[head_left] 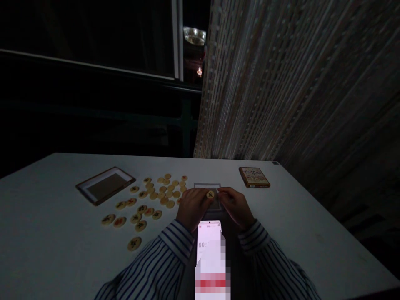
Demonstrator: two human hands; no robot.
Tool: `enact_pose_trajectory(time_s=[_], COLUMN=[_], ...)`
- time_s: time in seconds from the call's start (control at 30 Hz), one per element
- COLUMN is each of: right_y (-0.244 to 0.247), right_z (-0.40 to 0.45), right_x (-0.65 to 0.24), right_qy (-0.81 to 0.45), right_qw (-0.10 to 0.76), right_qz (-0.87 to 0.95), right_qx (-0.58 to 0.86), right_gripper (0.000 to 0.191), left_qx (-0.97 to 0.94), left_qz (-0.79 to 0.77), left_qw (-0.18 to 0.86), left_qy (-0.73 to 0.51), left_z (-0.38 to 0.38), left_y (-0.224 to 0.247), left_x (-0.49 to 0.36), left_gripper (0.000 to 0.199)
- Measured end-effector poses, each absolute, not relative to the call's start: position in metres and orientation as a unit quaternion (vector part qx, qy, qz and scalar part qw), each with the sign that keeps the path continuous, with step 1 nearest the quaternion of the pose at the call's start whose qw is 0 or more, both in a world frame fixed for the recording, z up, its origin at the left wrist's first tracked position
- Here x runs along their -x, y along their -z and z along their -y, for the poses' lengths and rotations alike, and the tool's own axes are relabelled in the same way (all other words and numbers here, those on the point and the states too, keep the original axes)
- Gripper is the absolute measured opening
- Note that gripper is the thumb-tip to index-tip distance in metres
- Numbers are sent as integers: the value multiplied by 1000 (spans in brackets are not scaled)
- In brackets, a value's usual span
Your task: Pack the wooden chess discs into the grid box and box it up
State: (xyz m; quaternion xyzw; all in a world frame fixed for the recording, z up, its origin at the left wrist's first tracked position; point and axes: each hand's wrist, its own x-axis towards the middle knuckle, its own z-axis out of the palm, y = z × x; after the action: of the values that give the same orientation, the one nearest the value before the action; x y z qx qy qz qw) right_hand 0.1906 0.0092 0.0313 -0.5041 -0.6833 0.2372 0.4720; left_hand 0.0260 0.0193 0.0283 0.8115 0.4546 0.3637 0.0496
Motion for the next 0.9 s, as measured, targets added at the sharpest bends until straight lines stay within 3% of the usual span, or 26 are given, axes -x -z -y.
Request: enact_pose_trajectory(time_s=[0.6, 0.9], right_y=[-15, -10], right_z=[-21, -21], right_x=[-188, -192], right_qy=[-378, -362], right_qw=[490, 489], right_qz=[651, 650], right_qx=[440, 454], right_gripper=[20, 20], left_qx=[-823, -833], left_qz=[-447, -416], left_qw=[69, 70], left_qy=[-344, -359], left_z=[-23, -23], left_y=[-18, -13], left_x=[-24, -25], left_gripper=[32, 31])
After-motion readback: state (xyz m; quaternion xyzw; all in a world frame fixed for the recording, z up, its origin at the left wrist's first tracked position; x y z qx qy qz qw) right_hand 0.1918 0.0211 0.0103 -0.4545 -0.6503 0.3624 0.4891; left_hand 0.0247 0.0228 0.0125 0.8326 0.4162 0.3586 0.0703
